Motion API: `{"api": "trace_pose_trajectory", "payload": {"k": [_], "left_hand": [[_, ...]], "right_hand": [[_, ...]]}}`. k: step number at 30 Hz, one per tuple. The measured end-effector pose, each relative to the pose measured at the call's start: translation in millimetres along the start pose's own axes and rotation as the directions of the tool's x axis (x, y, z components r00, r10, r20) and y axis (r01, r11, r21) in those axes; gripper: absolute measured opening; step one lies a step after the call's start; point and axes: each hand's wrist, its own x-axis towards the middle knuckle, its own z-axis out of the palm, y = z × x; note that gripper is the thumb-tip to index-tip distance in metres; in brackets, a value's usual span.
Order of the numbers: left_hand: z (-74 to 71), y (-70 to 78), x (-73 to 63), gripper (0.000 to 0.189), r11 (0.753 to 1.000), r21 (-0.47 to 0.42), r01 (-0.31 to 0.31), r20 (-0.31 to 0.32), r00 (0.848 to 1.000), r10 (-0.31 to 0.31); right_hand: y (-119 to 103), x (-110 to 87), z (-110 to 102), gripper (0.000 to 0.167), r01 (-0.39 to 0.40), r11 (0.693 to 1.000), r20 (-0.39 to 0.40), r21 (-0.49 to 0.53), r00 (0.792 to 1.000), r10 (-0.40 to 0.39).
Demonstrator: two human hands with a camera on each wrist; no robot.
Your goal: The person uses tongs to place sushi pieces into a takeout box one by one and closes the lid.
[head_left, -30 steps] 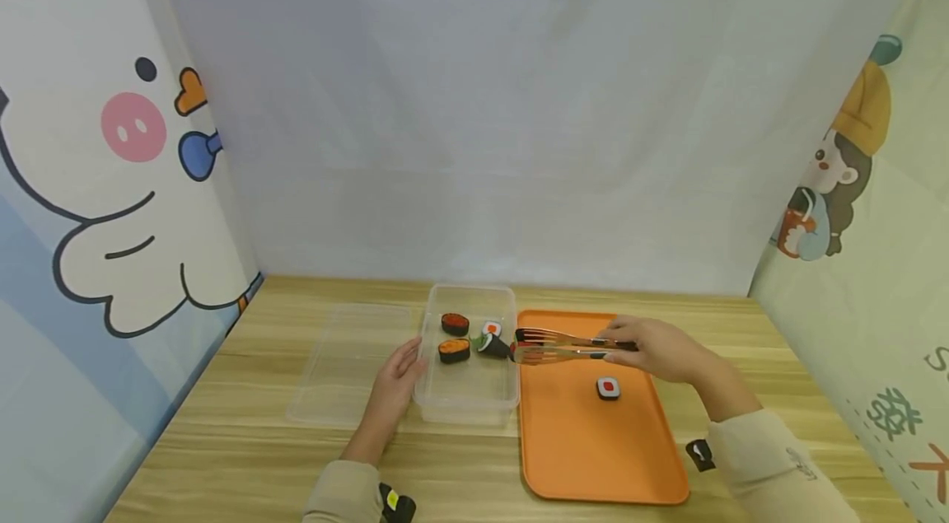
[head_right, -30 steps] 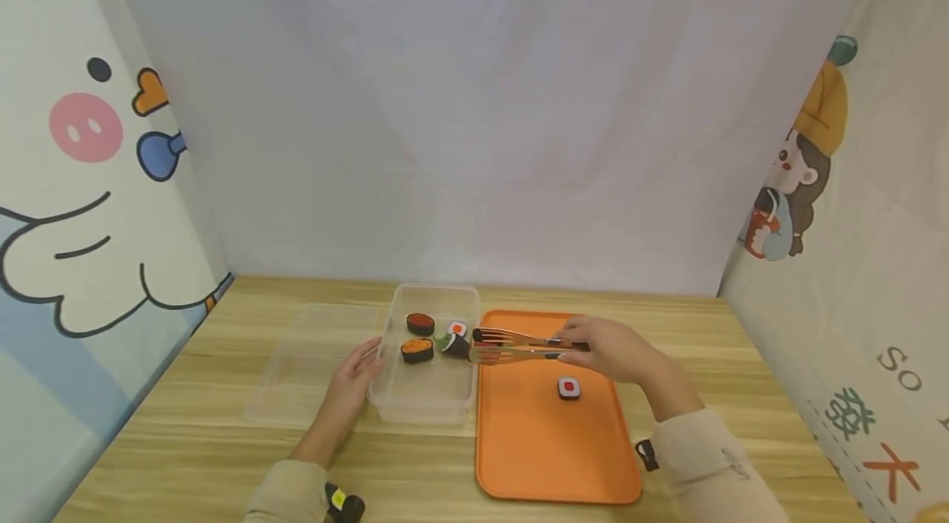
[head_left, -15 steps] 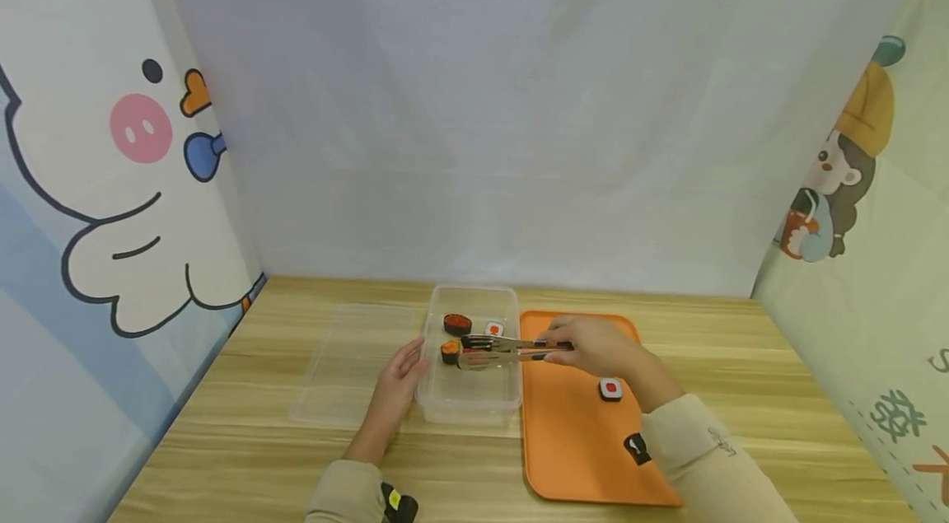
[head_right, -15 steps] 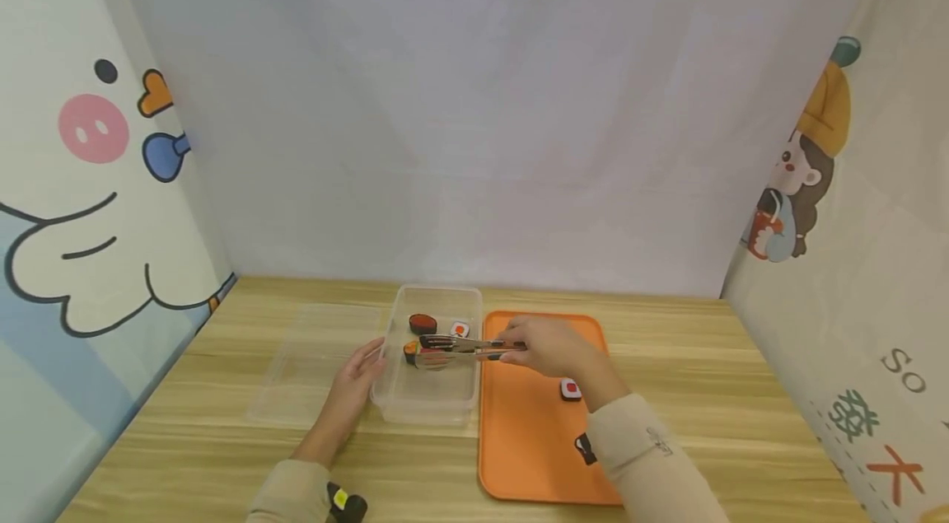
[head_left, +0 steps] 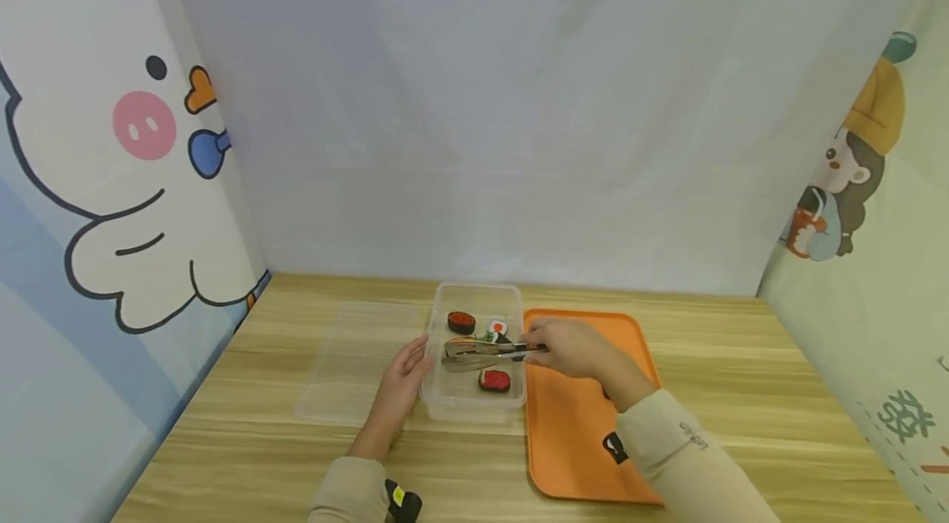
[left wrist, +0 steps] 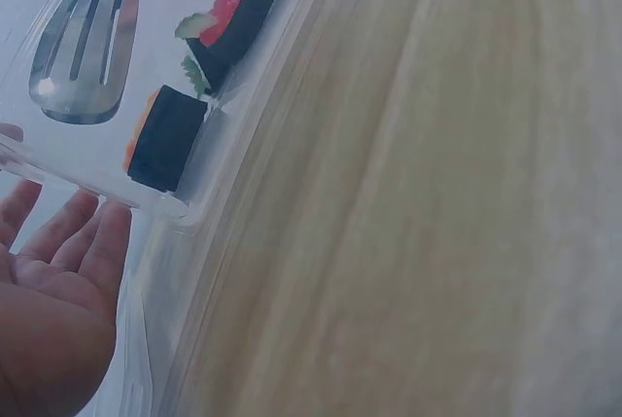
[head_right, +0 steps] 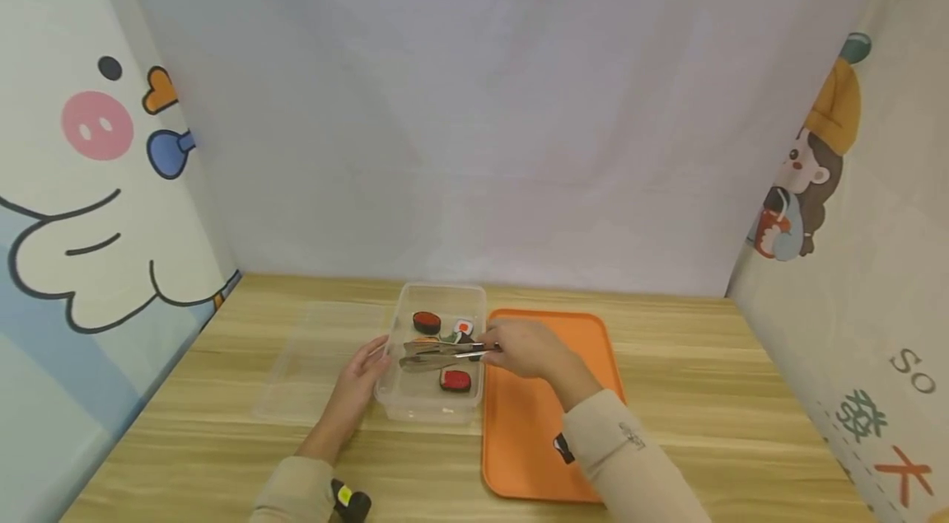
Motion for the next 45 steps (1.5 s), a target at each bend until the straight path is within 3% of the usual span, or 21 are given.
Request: {"api": "trace_pose_trajectory", "payload": {"k": [9, 21, 34, 45], "left_hand": [[2.1, 1.3, -0.4, 0.046, 1.000, 0.005, 0.008, 0.018, 1.000, -0.008], [0.3, 4.4, 2.0, 0.045, 0.999, 0.028, 0.027, -0.006, 1.000, -0.027], [6.0, 2.6, -0.7, 0.044, 0.999, 0.041, 0.021, 0.000, 1.000, -0.021], [8.9, 2.6, -1.1, 0.045, 0.999, 0.033, 0.014, -0.003, 1.000, -0.014]], "right_hand": [[8, -14.4, -13, 0.023, -0.012, 1.000, -0.006, 0.028, 1.000, 0.013], [35, -70.9, -50, 0.017, -0.088, 0.996, -0.049, 0.002, 0.995, 0.088], [64, -126.5, -53, 0.025, -0.144, 0.988, -0.062, 0.052, 0.987, 0.147], [87, -162.0, -40, 0.035, -0.205, 0.971, -0.010, 0.123, 0.978, 0.208]]}}
